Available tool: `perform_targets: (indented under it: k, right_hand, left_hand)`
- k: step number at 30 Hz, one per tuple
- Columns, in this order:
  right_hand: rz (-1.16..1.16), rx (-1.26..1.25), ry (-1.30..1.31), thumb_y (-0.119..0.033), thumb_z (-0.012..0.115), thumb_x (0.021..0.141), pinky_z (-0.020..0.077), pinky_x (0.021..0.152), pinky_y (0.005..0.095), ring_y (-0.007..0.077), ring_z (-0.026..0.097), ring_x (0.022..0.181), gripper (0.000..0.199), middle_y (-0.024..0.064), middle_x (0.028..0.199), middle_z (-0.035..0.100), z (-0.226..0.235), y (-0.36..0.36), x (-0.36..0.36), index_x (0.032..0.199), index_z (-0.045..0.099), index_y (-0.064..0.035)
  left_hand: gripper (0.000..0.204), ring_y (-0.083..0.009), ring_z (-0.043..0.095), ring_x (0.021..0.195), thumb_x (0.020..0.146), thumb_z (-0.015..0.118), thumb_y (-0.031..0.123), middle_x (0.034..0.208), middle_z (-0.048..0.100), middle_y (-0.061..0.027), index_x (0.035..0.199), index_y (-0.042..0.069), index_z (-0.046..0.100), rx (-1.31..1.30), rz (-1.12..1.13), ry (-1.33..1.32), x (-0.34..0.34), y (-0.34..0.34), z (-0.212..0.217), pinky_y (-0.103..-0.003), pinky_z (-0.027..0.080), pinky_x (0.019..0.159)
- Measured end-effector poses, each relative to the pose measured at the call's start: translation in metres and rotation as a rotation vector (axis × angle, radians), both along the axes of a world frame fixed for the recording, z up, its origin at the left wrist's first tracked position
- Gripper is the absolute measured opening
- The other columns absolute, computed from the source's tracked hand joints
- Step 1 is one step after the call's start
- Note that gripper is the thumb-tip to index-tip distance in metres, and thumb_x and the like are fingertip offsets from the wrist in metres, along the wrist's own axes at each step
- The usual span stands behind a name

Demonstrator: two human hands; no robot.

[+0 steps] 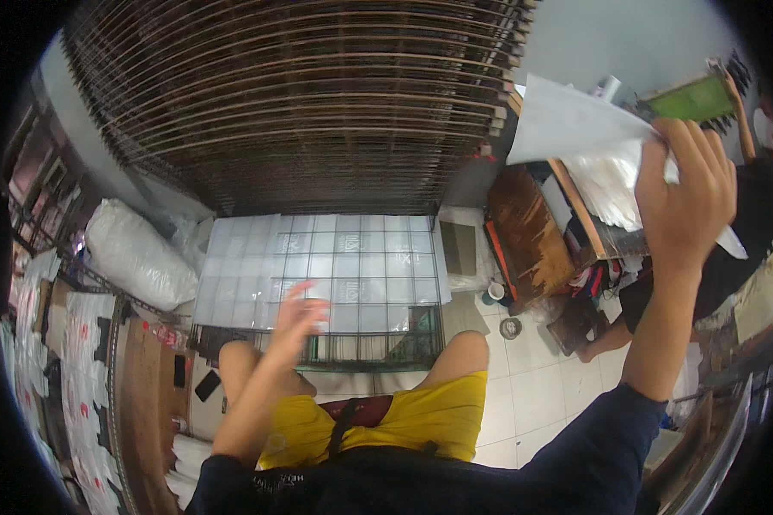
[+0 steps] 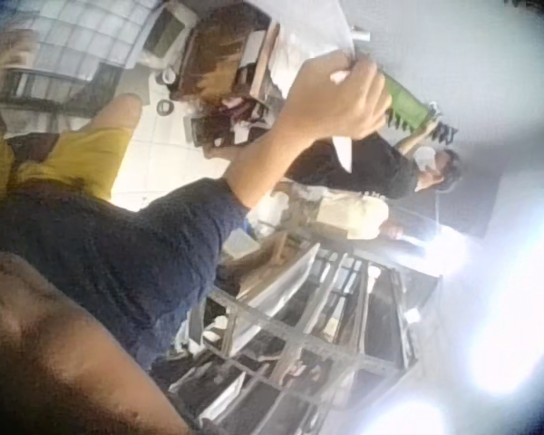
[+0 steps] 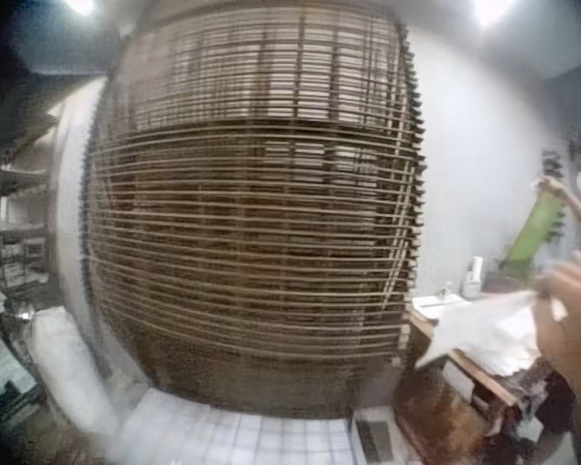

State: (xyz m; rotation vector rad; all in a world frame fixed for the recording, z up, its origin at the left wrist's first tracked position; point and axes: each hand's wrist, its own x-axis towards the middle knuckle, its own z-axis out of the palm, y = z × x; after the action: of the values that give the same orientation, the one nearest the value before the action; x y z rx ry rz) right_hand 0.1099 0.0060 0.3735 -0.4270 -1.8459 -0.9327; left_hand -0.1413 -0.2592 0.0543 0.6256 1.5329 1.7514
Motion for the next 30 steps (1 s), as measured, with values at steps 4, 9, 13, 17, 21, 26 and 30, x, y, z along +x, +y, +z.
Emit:
perform_targets:
  k: [4,9,13,17,21,26,30]
  right_hand:
    - [0.190,-0.145,-0.157,0.003,0.054,0.066,0.0401,0.065,0.0325,0.0264,0.051,0.068,0.012,0.0099,0.072,0.056,-0.004,-0.055,-0.011,0.077,0.058,-0.0008]
    - [0.257,-0.383,-0.313,0.005,0.053,0.061,0.0362,0.059,0.0350,0.0269,0.045,0.062,0.024,0.0098,0.064,0.043,-0.038,-0.088,-0.011,0.082,0.063,-0.0006]
    - [0.423,-0.648,-0.361,0.008,0.050,0.065,0.0324,0.051,0.0302,0.0194,0.040,0.049,0.027,0.0086,0.057,0.044,-0.077,-0.086,-0.019,0.085,0.066,-0.0011]
    - [0.616,-1.080,-0.176,0.002,0.052,0.072,0.0346,0.050,0.0245,0.0114,0.048,0.053,0.020,0.0070,0.065,0.058,-0.123,-0.068,-0.035,0.087,0.065,0.0014]
    - [0.799,-1.717,0.153,-0.006,0.052,0.075,0.0428,0.063,0.0219,0.0122,0.057,0.072,0.019,0.0062,0.082,0.062,-0.212,-0.023,-0.045,0.087,0.064,0.0035]
    - [0.681,-2.266,0.309,-0.002,0.050,0.075,0.0433,0.076,0.0248,0.0155,0.056,0.084,0.030,0.0109,0.091,0.060,-0.314,-0.039,-0.098,0.103,0.057,0.0052]
    - [0.734,-2.386,0.327,0.002,0.051,0.073,0.0425,0.079,0.0240,0.0181,0.054,0.090,0.031,0.0121,0.098,0.056,-0.381,-0.028,-0.150,0.104,0.054,0.0051]
  left_hand:
    - [0.084,-0.0229,0.057,0.099,0.081,0.040,0.068,0.112,0.057,-0.0152,0.138,0.010,0.021,0.059,-0.551,-0.752,0.043,0.071,0.035,-0.034,0.047,0.079]
    - [0.090,-0.0273,0.056,0.102,0.077,0.050,0.064,0.116,0.053,-0.0192,0.136,0.002,0.024,0.143,-0.230,-1.089,0.037,0.083,0.013,-0.037,0.048,0.082]
    - [0.058,-0.0269,0.056,0.101,0.079,0.056,0.034,0.111,0.056,-0.0176,0.119,-0.005,0.045,0.185,-0.167,-0.781,0.025,0.066,-0.068,-0.038,0.047,0.084]
    - [0.032,-0.0268,0.057,0.091,0.070,0.051,0.012,0.101,0.058,-0.0138,0.098,-0.002,0.054,0.213,-0.027,-0.953,-0.007,0.035,-0.101,-0.036,0.047,0.085]
    - [0.022,-0.0248,0.056,0.081,0.068,0.051,0.009,0.088,0.056,-0.0099,0.089,0.003,0.053,0.121,0.313,-0.945,-0.050,0.000,-0.115,-0.034,0.048,0.078]
    - [0.012,-0.0193,0.054,0.070,0.069,0.057,0.007,0.076,0.055,-0.0071,0.080,0.004,0.056,-0.051,0.477,-0.839,-0.119,-0.065,-0.125,-0.030,0.048,0.062]
    - [0.008,-0.0174,0.054,0.064,0.068,0.062,0.000,0.072,0.055,-0.0064,0.073,0.004,0.058,-0.157,0.609,-0.629,-0.181,-0.080,-0.126,-0.029,0.048,0.058]
